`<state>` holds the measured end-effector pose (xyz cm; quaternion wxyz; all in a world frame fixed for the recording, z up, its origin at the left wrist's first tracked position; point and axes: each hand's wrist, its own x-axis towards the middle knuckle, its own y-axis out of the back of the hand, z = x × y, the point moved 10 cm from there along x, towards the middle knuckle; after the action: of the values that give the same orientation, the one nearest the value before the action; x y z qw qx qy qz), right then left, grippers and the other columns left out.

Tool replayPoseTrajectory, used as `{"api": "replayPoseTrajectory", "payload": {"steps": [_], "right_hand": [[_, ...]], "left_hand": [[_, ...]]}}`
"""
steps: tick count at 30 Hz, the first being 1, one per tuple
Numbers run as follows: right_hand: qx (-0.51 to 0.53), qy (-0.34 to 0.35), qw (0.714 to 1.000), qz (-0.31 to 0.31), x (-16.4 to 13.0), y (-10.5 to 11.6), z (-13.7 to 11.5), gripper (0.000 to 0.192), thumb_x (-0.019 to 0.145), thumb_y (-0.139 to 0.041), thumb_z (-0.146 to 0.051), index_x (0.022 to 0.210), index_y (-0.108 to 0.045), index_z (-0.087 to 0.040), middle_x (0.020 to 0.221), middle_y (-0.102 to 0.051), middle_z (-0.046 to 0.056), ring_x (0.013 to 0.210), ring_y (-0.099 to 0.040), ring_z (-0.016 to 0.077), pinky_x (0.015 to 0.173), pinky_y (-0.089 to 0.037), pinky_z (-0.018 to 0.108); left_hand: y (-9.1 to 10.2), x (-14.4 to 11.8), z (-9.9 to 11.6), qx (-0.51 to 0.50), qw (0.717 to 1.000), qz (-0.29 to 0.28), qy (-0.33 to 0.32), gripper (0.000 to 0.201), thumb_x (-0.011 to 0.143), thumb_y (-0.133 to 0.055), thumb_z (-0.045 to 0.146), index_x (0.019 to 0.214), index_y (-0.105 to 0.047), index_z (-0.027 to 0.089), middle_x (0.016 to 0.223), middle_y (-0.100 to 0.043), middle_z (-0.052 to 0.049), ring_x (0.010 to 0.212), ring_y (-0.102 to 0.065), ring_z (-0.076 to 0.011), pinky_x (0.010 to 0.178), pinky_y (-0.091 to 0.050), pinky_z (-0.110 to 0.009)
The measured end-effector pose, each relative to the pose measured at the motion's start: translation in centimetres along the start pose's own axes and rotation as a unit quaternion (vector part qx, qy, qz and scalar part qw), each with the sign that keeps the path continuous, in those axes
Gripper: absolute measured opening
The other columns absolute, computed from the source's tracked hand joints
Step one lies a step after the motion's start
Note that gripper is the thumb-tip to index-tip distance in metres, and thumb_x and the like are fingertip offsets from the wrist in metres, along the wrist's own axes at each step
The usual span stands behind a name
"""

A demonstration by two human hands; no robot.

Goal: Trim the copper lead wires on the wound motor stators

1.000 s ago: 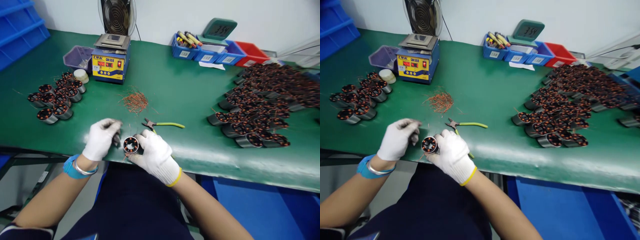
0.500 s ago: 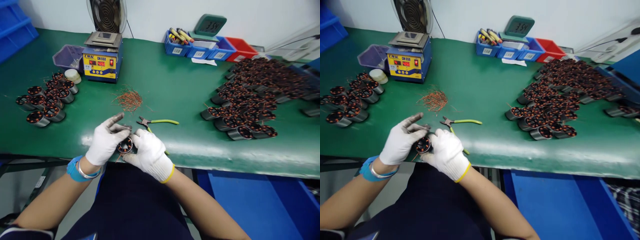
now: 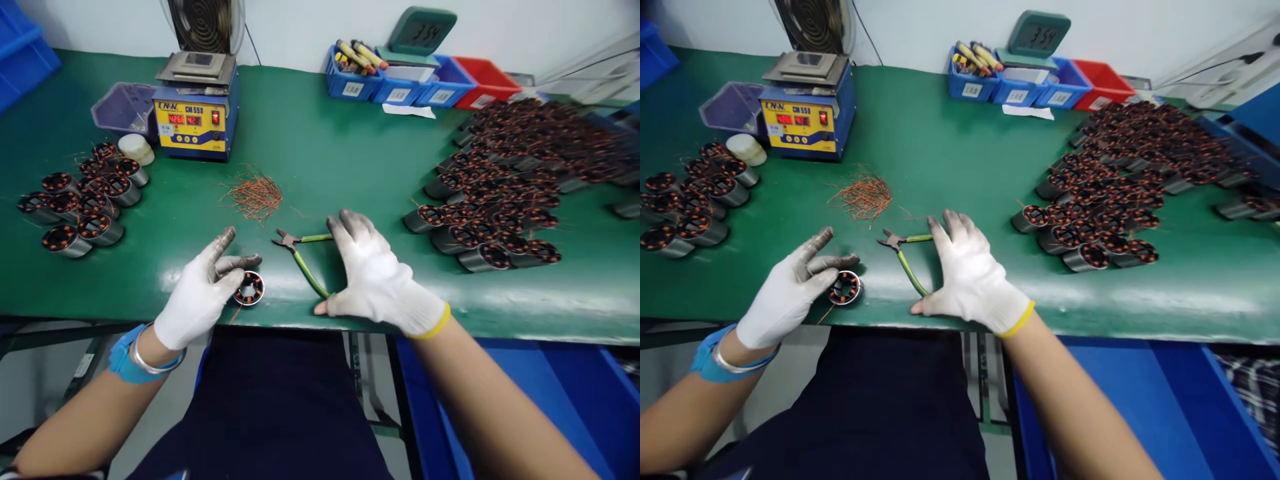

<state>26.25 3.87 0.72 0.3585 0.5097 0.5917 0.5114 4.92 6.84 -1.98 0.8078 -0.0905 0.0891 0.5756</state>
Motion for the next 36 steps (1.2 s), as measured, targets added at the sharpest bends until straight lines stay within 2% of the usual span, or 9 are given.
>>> {"api": "replayPoseTrajectory", "payload": {"steps": [3, 6, 8, 12, 18, 21, 24, 29, 36], "right_hand": [[-0.03, -0.016, 0.995, -0.098, -0.3, -0.9, 2.5, 0.118, 0.056, -0.073, -0.065, 0.148, -0.033, -0.003, 0.15, -0.033, 0.029, 0.137, -0.033, 0.0454, 0.105, -0.038, 0.058], [-0.069, -0.036, 0.985, -0.151, -0.4, -0.2, 2.1, 0.081, 0.075, -0.062, -0.05, 0.144, -0.043, -0.013, 0.135, -0.051, 0.021, 0.119, -0.052, 0.0382, 0.086, -0.05, 0.048], [-0.111, -0.047, 0.975, -0.188, -0.3, 0.1, 0.9, 0.061, 0.079, -0.058, -0.044, 0.132, -0.055, -0.016, 0.117, -0.059, 0.016, 0.102, -0.06, 0.0344, 0.073, -0.051, 0.042], [-0.208, -0.075, 0.96, -0.172, 0.7, 0.2, -0.5, 0.038, 0.079, -0.055, -0.038, 0.104, -0.064, -0.011, 0.102, -0.059, 0.019, 0.083, -0.06, 0.033, 0.061, -0.047, 0.039], [-0.091, -0.006, 0.994, -0.053, 1.8, -0.8, -1.3, 0.058, 0.084, -0.048, -0.027, 0.139, -0.046, -0.008, 0.125, -0.054, 0.019, 0.11, -0.052, 0.0343, 0.09, -0.046, 0.045], [-0.038, -0.014, 0.997, -0.068, 1.0, -0.2, -1.3, 0.062, 0.085, -0.044, -0.026, 0.144, -0.04, -0.009, 0.118, -0.055, 0.018, 0.097, -0.057, 0.0311, 0.081, -0.05, 0.043], [-0.001, 0.027, 0.995, -0.093, 0.0, 0.7, -3.0, 0.061, 0.085, -0.042, -0.025, 0.144, -0.04, -0.011, 0.116, -0.055, 0.017, 0.091, -0.059, 0.0292, 0.075, -0.051, 0.042], [-0.014, 0.126, 0.99, -0.066, -0.8, 1.7, -5.6, 0.06, 0.084, -0.043, -0.026, 0.141, -0.044, -0.004, 0.11, -0.059, 0.019, 0.101, -0.056, 0.0333, 0.098, -0.041, 0.057], [-0.038, 0.14, 0.987, -0.064, -0.9, 2.0, -5.7, 0.062, 0.085, -0.044, -0.027, 0.142, -0.043, -0.003, 0.112, -0.058, 0.018, 0.101, -0.055, 0.0332, 0.105, -0.031, 0.063]], "left_hand": [[-0.1, 0.5, -0.2, -0.008, 1.0, -0.001, 0.003, 0.098, 0.076, -0.074, 0.044, 0.151, -0.024, 0.007, 0.104, -0.075, -0.02, 0.109, -0.068, -0.033, 0.1, -0.048, -0.055], [-0.2, 0.6, -0.2, -0.014, 1.0, 0.003, -0.003, 0.095, 0.075, -0.075, 0.044, 0.15, -0.028, 0.008, 0.101, -0.075, -0.019, 0.106, -0.069, -0.0329, 0.097, -0.051, -0.054], [-0.2, 0.5, -0.2, -0.017, 1.0, 0.009, -0.007, 0.095, 0.074, -0.075, 0.044, 0.15, -0.029, 0.009, 0.1, -0.076, -0.018, 0.105, -0.07, -0.0328, 0.094, -0.052, -0.053], [-0.6, 0.5, -0.2, -0.017, 0.999, 0.017, -0.021, 0.092, 0.073, -0.076, 0.043, 0.148, -0.034, 0.009, 0.097, -0.076, -0.017, 0.102, -0.071, -0.0323, 0.094, -0.053, -0.051], [-0.9, 0.6, -0.1, -0.012, 0.999, 0.022, -0.038, 0.085, 0.075, -0.074, 0.04, 0.146, -0.038, 0.008, 0.1, -0.076, -0.017, 0.101, -0.071, -0.03, 0.094, -0.055, -0.047], [-1.1, 0.6, -0.1, -0.007, 0.999, 0.02, -0.044, 0.084, 0.077, -0.073, 0.04, 0.146, -0.038, 0.009, 0.1, -0.076, -0.016, 0.1, -0.072, -0.0286, 0.092, -0.056, -0.044], [-1.0, 0.6, 0.0, 0.008, 0.998, 0.023, -0.057, 0.081, 0.078, -0.072, 0.041, 0.145, -0.04, 0.008, 0.101, -0.076, -0.016, 0.1, -0.072, -0.0282, 0.092, -0.056, -0.042], [-0.8, 0.7, -0.1, 0.028, 0.997, 0.029, -0.071, 0.08, 0.077, -0.072, 0.042, 0.144, -0.043, 0.009, 0.109, -0.074, -0.018, 0.105, -0.07, -0.0292, 0.094, -0.054, -0.041], [-0.9, 0.7, 0.0, 0.03, 0.997, 0.026, -0.068, 0.077, 0.079, -0.07, 0.039, 0.144, -0.043, 0.009, 0.111, -0.074, -0.017, 0.105, -0.07, -0.0276, 0.095, -0.053, -0.039]]}}
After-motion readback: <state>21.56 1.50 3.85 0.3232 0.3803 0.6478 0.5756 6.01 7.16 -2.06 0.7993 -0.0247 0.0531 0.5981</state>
